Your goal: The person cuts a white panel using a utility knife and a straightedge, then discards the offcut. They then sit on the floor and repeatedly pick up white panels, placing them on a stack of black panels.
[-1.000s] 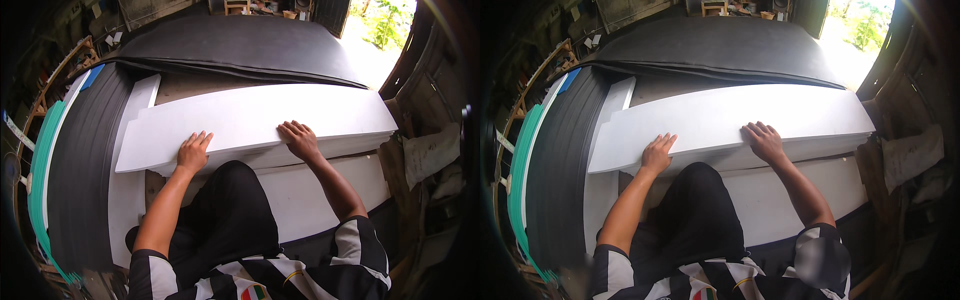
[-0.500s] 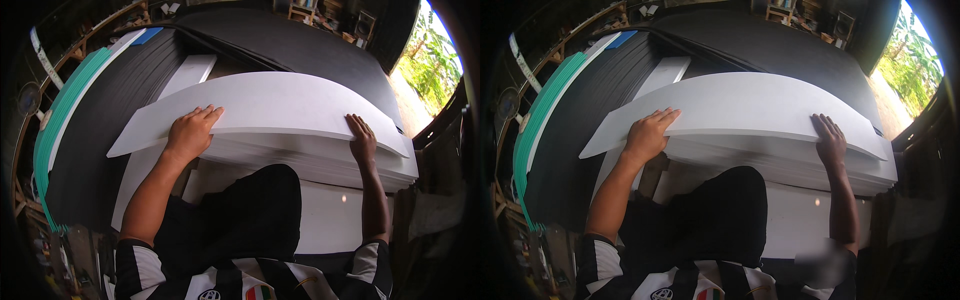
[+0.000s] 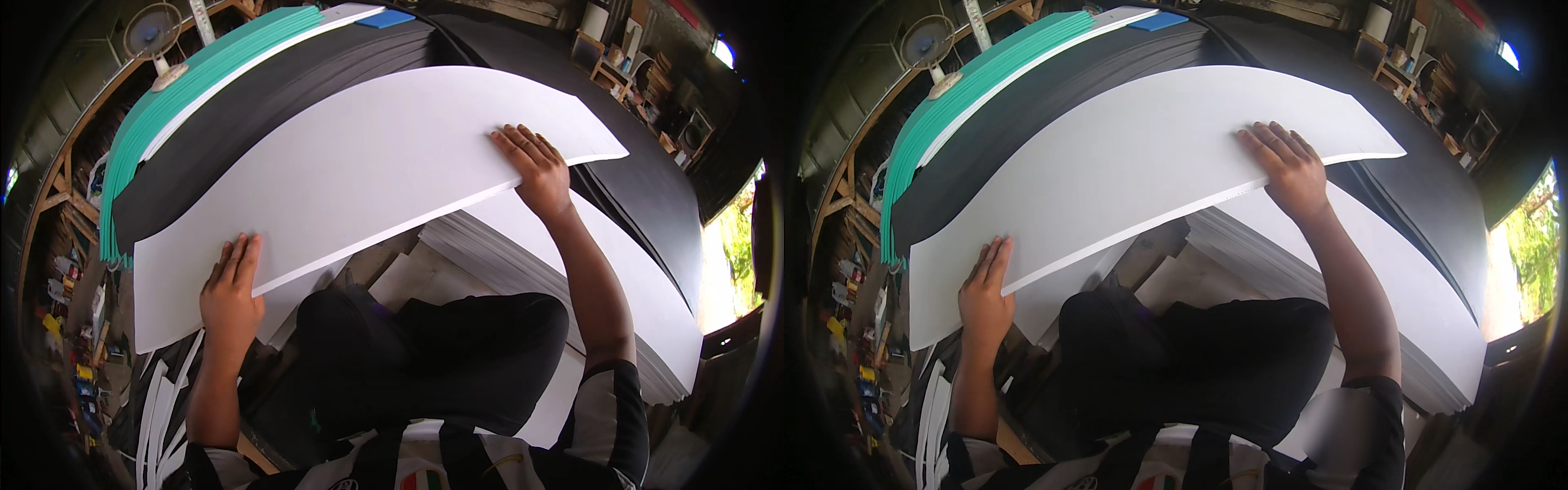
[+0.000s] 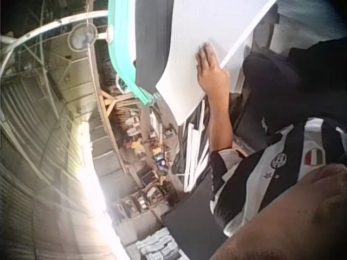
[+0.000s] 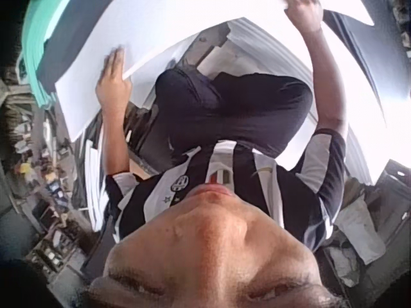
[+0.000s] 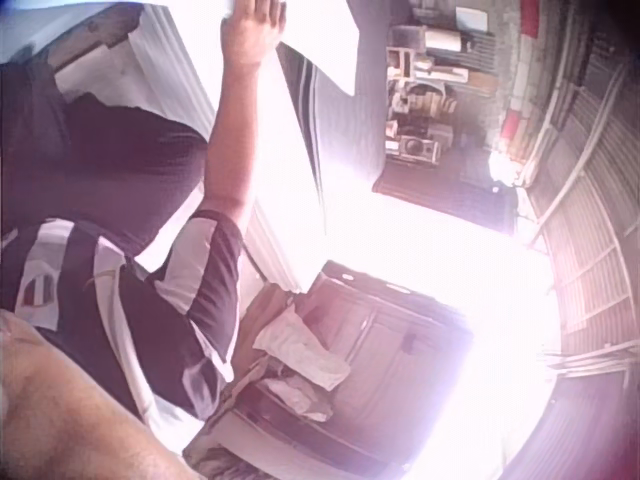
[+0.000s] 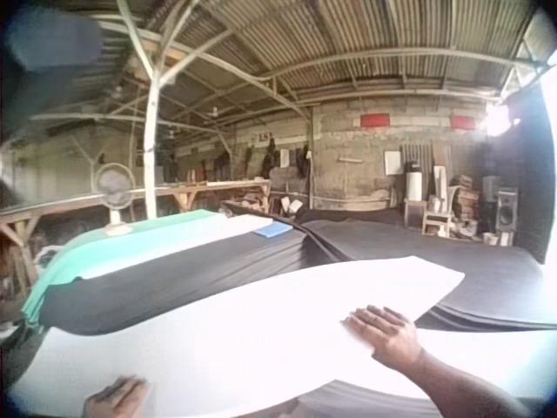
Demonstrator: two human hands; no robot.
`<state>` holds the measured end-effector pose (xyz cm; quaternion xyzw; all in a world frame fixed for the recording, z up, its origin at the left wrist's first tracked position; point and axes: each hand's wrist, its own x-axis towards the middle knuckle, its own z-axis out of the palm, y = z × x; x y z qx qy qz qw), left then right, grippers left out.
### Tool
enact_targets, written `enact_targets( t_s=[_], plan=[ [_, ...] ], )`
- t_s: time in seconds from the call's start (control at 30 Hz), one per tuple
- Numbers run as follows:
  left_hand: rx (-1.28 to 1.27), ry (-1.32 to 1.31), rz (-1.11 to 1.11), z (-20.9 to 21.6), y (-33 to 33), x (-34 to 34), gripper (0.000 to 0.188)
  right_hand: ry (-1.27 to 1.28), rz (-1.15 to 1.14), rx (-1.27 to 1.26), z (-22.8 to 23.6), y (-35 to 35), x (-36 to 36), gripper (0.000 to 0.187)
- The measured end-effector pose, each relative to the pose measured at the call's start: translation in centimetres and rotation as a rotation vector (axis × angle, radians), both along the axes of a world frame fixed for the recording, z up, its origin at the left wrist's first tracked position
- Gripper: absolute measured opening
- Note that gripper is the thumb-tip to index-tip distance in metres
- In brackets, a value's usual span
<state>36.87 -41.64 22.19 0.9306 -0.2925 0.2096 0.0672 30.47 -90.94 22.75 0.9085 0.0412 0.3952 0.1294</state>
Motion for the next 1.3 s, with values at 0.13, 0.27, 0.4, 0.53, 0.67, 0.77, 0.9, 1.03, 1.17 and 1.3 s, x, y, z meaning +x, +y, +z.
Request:
enact_targets(
  t_s=[0.13, 0.27, 0.4, 0.53, 0.67, 0.77, 0.9, 1.03, 1.17, 1.3],
  plan=[
    [0.02, -0.036, 0.095, -1.8, 4.7, -1.6, 0.066, 0.04, 0.142, -0.013, -2.1, 3.7, 6.1, 0.049],
    [0.011, 0.17, 0.221, -3.7, 7.7, -3.5, 0.065, 0.122, 0.281, -0.048, -4.9, 6.7, 11.3, 0.048],
    [-0.047, 0.293, 0.336, -6.7, 9.8, -3.4, 0.066, 0.16, 0.408, -0.058, -9.5, 10.1, 16.4, 0.045],
    [-0.025, 0.332, 0.44, -10.1, 11.4, -2.2, 0.067, 0.14, 0.508, -0.042, -13.9, 13.4, 22.0, 0.043],
    [-0.061, 0.297, 0.419, -13.9, 11.3, 0.5, 0.067, 0.204, 0.465, 0.001, -17.8, 14.0, 26.0, 0.046],
    [-0.111, 0.241, 0.352, -17.5, 9.7, 3.3, 0.06, 0.272, 0.191, 0.135, -21.3, 14.7, 27.7, 0.051],
    [-0.106, 0.407, 0.307, -23.4, 5.9, 7.4, 0.062, 0.143, -0.254, 0.504, -27.4, 16.8, 25.8, 0.061],
    [0.122, 0.457, 0.286, -28.8, 1.7, 9.2, 0.063, 0.124, -0.236, 1.636, -32.9, 18.0, 24.6, 0.067],
    [0.063, 0.346, 0.278, -31.4, -0.1, 11.6, 0.064, 0.076, -0.373, 1.993, -37.3, 18.6, 26.1, 0.071],
    [0.053, 0.366, 0.22, -33.0, -2.0, 12.5, 0.069, -0.028, -0.297, 1.966, -40.3, 18.0, 29.8, 0.066]
  ],
)
